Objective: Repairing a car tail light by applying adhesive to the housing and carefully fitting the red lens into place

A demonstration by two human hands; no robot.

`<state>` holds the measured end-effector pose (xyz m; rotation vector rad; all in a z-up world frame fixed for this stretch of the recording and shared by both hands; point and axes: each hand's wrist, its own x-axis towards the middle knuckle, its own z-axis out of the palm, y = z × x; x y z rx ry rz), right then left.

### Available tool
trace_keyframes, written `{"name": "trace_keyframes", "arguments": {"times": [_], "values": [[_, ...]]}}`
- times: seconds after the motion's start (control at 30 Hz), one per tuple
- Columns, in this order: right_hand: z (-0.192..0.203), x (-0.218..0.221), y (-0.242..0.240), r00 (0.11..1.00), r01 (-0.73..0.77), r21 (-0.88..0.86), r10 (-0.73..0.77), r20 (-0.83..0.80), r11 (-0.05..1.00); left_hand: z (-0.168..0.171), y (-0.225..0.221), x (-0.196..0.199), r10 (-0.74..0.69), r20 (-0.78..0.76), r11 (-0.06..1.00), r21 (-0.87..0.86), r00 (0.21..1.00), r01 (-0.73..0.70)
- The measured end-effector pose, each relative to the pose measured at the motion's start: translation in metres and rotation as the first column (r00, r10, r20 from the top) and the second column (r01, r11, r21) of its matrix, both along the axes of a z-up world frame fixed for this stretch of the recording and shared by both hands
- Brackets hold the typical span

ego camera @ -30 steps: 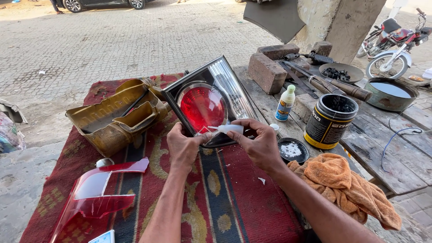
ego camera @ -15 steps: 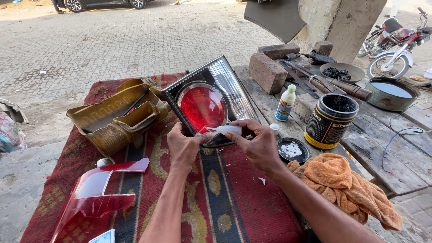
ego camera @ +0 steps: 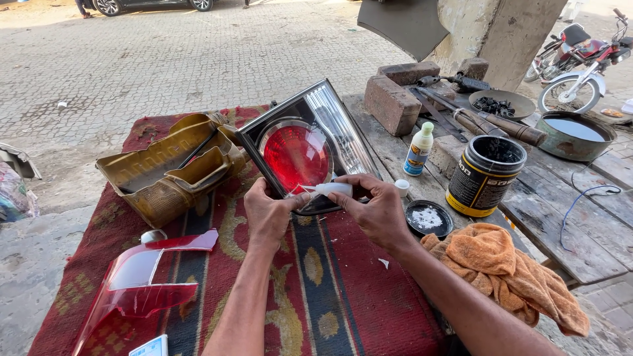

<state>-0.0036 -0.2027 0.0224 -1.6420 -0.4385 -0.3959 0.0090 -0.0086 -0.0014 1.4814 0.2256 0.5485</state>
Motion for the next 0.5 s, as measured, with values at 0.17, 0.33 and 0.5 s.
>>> {"name": "trace_keyframes", "arguments": {"times": [0.17, 0.33, 0.5], "values": [[0.0028, -0.0026, -0.0005, 1.0, 0.006, -0.008, -0.006, -0.006, 1.0, -0.0036, 0.0006, 0.0039, 0.0, -0.003, 1.0, 0.007, 1.0, 0.001], [0.0008, -0.0003, -0.0003, 1.0, 0.002, -0.005, -0.002, 0.004, 1.0, -0.0032, 0.0008, 0.0038, 0.001, 0.003, 1.0, 0.003, 1.0, -0.001], [-0.0018, 0.0013, -0.002, 1.0, 0.008, -0.003, -0.008, 0.018, 1.0, -0.0007, -0.0001, 0.0005, 0.007, -0.003, 1.0, 0.009, 1.0, -0.007]]}}
